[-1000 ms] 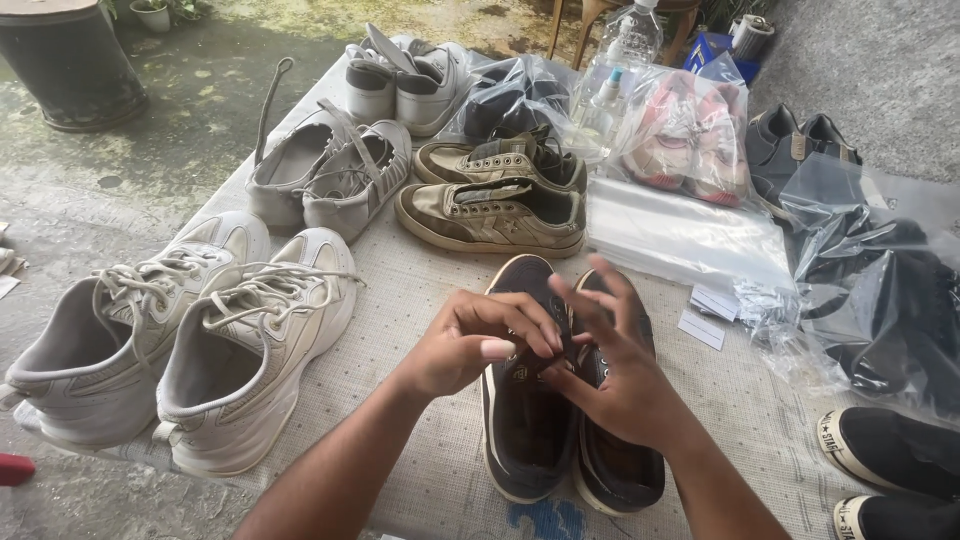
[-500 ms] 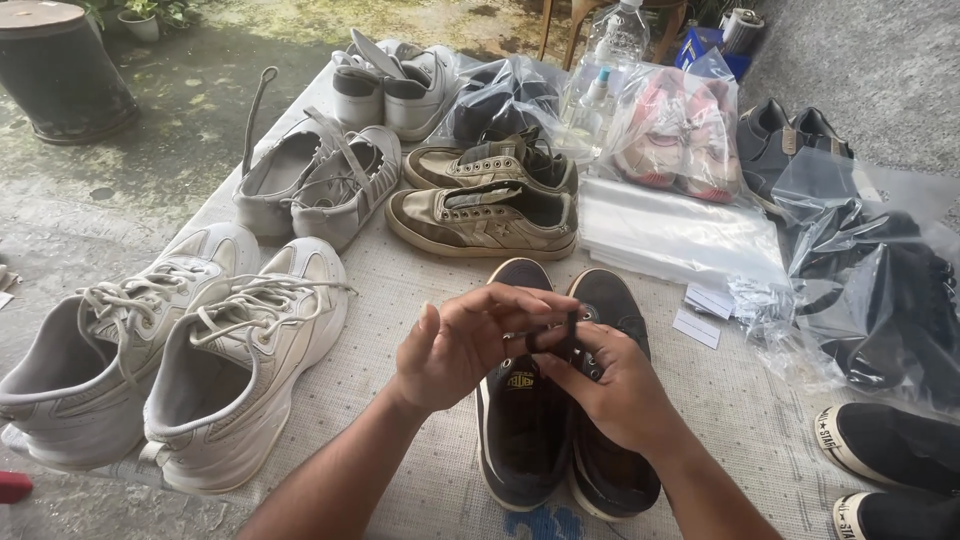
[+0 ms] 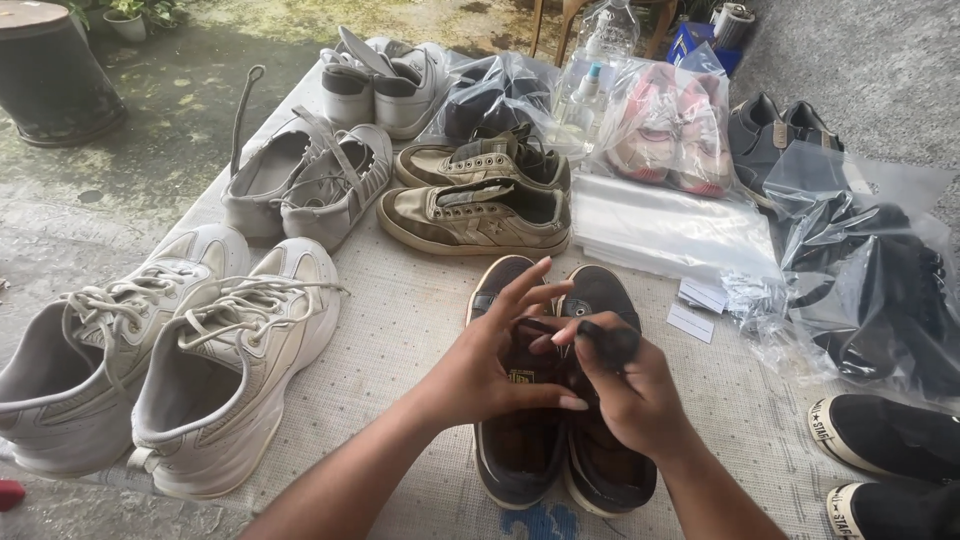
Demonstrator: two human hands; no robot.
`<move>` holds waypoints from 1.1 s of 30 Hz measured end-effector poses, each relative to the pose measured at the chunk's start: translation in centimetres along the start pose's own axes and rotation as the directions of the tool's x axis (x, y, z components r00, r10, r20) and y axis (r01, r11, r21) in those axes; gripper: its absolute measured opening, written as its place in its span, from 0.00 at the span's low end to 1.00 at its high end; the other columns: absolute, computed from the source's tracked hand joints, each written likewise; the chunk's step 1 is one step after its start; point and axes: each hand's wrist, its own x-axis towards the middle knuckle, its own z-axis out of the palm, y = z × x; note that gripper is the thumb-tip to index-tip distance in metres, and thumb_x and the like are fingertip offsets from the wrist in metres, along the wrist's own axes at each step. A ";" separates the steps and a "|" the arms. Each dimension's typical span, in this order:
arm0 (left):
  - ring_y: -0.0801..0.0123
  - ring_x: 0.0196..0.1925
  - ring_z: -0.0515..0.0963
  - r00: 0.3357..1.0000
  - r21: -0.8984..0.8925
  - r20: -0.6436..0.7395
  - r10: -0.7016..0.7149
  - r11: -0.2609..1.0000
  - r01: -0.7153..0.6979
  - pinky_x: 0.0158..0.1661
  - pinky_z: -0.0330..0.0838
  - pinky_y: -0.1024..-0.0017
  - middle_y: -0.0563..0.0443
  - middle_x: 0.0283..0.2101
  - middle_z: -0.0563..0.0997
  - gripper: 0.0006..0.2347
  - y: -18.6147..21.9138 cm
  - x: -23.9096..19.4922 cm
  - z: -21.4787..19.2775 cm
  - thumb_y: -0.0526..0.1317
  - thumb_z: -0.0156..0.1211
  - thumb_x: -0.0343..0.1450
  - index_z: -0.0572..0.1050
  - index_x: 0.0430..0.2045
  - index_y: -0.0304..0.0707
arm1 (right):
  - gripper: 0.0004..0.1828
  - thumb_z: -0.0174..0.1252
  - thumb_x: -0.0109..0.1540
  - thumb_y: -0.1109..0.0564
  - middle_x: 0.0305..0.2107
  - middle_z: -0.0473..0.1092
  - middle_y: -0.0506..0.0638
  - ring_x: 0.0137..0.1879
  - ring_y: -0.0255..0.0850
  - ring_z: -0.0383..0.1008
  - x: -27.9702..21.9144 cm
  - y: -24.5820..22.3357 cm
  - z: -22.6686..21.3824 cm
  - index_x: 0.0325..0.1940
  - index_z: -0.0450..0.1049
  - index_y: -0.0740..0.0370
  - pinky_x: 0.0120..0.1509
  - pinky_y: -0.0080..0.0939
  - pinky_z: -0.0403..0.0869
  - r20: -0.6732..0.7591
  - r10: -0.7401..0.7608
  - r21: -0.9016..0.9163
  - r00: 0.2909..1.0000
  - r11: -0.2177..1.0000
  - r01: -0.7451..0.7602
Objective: The person removes a pair of black canvas shoes from a plastic bag, places them on a table, and inspects them by removing the laces, turning the shoes over, and examining the soles and sides. The person then re-laces the shoes and continues to handle them.
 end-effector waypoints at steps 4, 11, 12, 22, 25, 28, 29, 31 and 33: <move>0.58 0.64 0.75 0.998 -0.168 0.022 -0.061 0.984 0.064 0.60 0.74 0.67 0.33 0.66 0.71 0.45 -0.9 0.1 0.3 0.32 0.71 0.63 0.44 0.73 0.45 | 0.13 0.51 0.69 0.51 0.39 0.79 0.63 0.47 0.50 0.85 -0.1 0.7 -1.1 0.47 0.73 0.62 0.59 0.49 0.83 0.031 -0.047 0.070 0.998 0.997 0.045; 0.67 0.35 0.82 0.989 -0.283 -0.146 -0.021 0.959 -0.022 0.35 0.78 0.73 0.39 0.38 0.83 0.21 -2.3 0.2 -0.6 0.28 0.59 0.73 0.69 0.62 0.30 | 0.12 0.44 0.73 0.55 0.44 0.75 0.70 0.53 0.59 0.81 0.7 2.1 -1.8 0.47 0.66 0.69 0.57 0.52 0.81 -0.244 0.002 0.485 0.970 0.866 0.120; 0.70 0.38 0.83 0.984 -0.377 -0.175 -0.041 0.926 -0.028 0.36 0.78 0.77 0.42 0.40 0.82 0.21 -2.2 0.3 -0.7 0.28 0.59 0.73 0.67 0.63 0.30 | 0.12 0.42 0.73 0.55 0.44 0.76 0.70 0.55 0.58 0.80 0.7 1.9 -1.7 0.47 0.65 0.69 0.60 0.52 0.81 -0.264 0.023 0.499 0.964 0.858 0.117; 0.76 0.47 0.76 0.930 -0.306 -0.366 0.035 0.939 -0.156 0.52 0.81 0.67 0.45 0.72 0.65 0.21 -2.2 0.7 -0.4 0.27 0.55 0.74 0.68 0.64 0.35 | 0.13 0.46 0.71 0.55 0.48 0.76 0.67 0.58 0.55 0.79 1.3 1.0 -1.4 0.48 0.69 0.70 0.67 0.56 0.77 -0.314 0.062 0.348 0.948 0.936 0.054; 0.62 0.53 0.75 0.842 -0.006 -0.530 0.099 0.993 -0.121 0.52 0.84 0.59 0.34 0.73 0.59 0.19 -3.1 0.8 -0.3 0.26 0.51 0.75 0.64 0.64 0.27 | 0.12 0.52 0.67 0.60 0.48 0.75 0.67 0.56 0.55 0.79 1.4 1.3 -1.3 0.51 0.71 0.71 0.64 0.61 0.78 -0.238 -0.083 0.051 0.968 0.994 0.097; 0.51 0.52 0.81 0.853 0.180 -0.518 0.060 0.983 0.040 0.48 0.83 0.55 0.34 0.64 0.72 0.12 -4.4 0.9 -0.8 0.34 0.55 0.76 0.76 0.53 0.28 | 0.17 0.58 0.64 0.61 0.51 0.74 0.63 0.60 0.50 0.76 1.2 1.7 -0.8 0.57 0.72 0.69 0.65 0.52 0.76 -0.216 -0.103 -0.128 0.971 0.989 0.076; 0.54 0.49 0.83 0.859 0.211 -0.507 0.069 0.976 0.046 0.46 0.84 0.58 0.37 0.60 0.76 0.12 -5.0 0.9 -0.8 0.36 0.57 0.76 0.77 0.52 0.31 | 0.17 0.59 0.64 0.60 0.51 0.73 0.64 0.60 0.51 0.75 1.2 1.6 -0.6 0.56 0.73 0.69 0.65 0.53 0.75 -0.191 -0.129 -0.219 0.973 0.972 0.086; 0.58 0.46 0.84 0.865 0.243 -0.496 0.081 0.969 0.049 0.43 0.84 0.61 0.41 0.56 0.79 0.12 -5.4 1.0 -1.0 0.37 0.59 0.75 0.79 0.51 0.35 | 0.16 0.60 0.64 0.59 0.51 0.72 0.65 0.60 0.53 0.74 1.3 1.2 -0.3 0.55 0.74 0.69 0.65 0.53 0.74 -0.163 -0.156 -0.310 0.974 0.946 0.100; 0.65 0.41 0.84 0.878 0.332 -0.458 0.136 0.943 0.028 0.42 0.84 0.67 0.46 0.52 0.81 0.10 -5.2 0.8 -1.0 0.34 0.61 0.74 0.81 0.49 0.39 | 0.17 0.61 0.64 0.56 0.50 0.72 0.61 0.62 0.56 0.74 1.0 0.7 0.1 0.55 0.76 0.65 0.66 0.57 0.73 -0.112 -0.159 -0.475 0.981 0.875 0.088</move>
